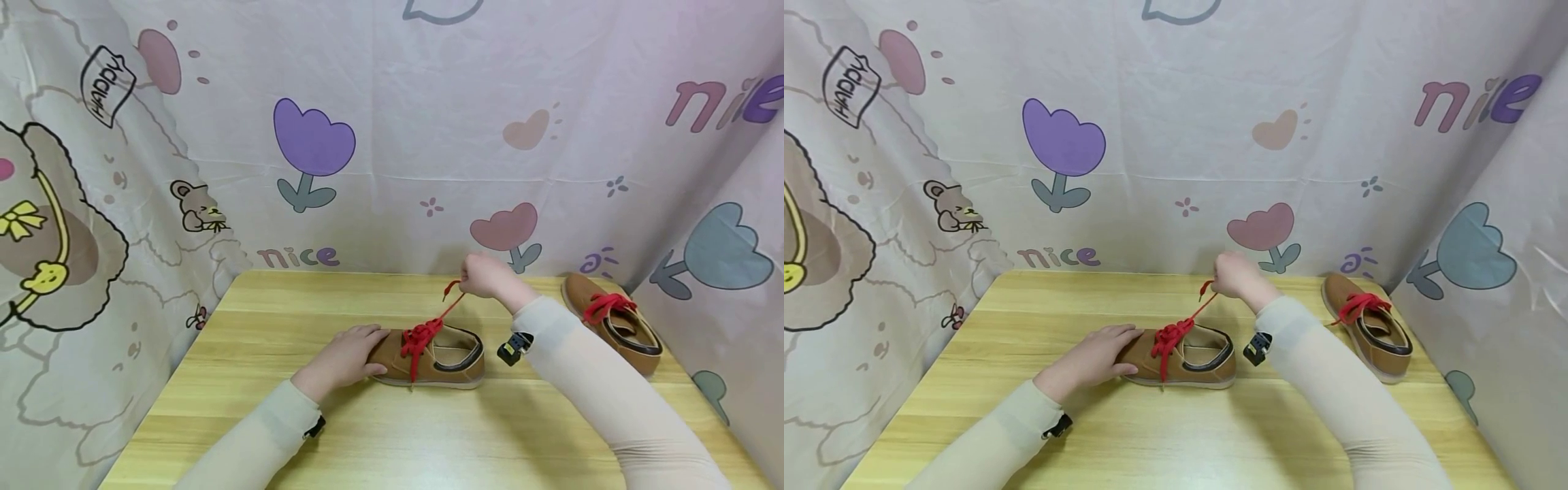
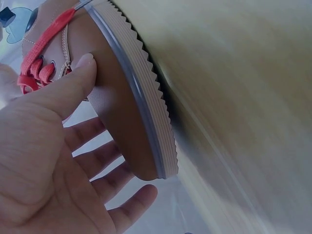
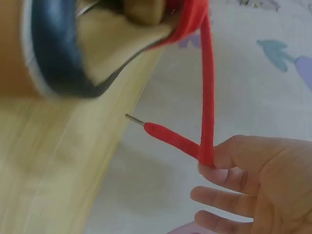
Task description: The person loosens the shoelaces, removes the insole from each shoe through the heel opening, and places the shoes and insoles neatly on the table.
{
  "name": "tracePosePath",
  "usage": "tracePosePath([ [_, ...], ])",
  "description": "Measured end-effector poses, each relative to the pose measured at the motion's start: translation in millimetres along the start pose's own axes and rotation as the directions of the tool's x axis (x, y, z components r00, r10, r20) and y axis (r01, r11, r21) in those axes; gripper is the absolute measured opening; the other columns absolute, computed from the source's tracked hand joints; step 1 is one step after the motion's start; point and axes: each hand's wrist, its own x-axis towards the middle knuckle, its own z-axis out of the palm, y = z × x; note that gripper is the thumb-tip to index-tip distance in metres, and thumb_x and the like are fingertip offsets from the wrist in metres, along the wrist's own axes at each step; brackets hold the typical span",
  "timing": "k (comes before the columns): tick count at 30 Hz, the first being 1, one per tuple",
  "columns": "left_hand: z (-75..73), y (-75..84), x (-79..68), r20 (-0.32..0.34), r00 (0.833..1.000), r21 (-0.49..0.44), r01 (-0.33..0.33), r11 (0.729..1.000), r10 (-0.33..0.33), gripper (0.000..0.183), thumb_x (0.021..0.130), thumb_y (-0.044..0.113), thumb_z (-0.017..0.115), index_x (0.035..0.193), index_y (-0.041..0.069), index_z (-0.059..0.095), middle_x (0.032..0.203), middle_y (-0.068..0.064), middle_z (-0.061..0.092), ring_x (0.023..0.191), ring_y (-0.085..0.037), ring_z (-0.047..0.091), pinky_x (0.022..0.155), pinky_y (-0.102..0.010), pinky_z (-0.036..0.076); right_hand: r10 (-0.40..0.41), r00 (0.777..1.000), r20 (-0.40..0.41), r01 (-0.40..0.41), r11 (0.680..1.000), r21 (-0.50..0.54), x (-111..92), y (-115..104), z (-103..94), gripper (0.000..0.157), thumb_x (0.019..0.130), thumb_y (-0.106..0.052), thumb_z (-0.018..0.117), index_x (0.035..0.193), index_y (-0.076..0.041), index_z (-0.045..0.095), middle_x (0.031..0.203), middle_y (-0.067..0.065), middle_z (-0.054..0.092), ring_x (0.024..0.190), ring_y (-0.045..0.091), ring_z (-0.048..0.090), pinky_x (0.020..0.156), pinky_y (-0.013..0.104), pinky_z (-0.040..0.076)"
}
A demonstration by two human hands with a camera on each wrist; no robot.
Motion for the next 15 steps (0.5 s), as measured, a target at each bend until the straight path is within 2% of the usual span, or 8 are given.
tracePosePath([
  [3,-0.2,0.1,-0.1,0.002,1.0,0.0,-0.002,1.0,0.002,0.07,0.092,0.046,0.069,0.15,0.011,0.048,0.151,-0.013,0.047,0.138,-0.035,0.043,0.109,-0.057,0.037,0.033,0.999,0.024,-0.034,0.999,0.008,0,11,3.7,0.039,0.083,-0.005,0.062,0.054,-0.018,0.039,0.053,-0.006,0.029,0.049,0.011,0.027,0.048,0.026,0.024],
  [9,-0.1,0.0,-0.3,0.008,1.0,0.008,-0.007,1.0,0.007,0.071,0.093,0.047,0.068,0.15,0.011,0.047,0.151,-0.013,0.047,0.138,-0.035,0.043,0.109,-0.057,0.037,0.084,0.995,0.054,-0.084,0.996,0.0,-3,20,12.3,0.03,0.088,-0.014,0.068,0.06,-0.015,0.055,0.059,-0.005,0.047,0.054,0.013,0.042,0.052,0.029,0.036],
  [15,1.6,-0.8,0.1,0.001,1.0,0.009,-0.004,1.0,0.004,0.071,0.092,0.047,0.068,0.15,0.012,0.047,0.151,-0.012,0.047,0.138,-0.035,0.043,0.109,-0.057,0.037,0.033,0.998,0.06,-0.033,0.999,0.012,-7,16,18.9,0.026,0.089,-0.015,0.068,0.066,-0.013,0.057,0.064,-0.003,0.05,0.061,0.015,0.045,0.065,0.035,0.043],
])
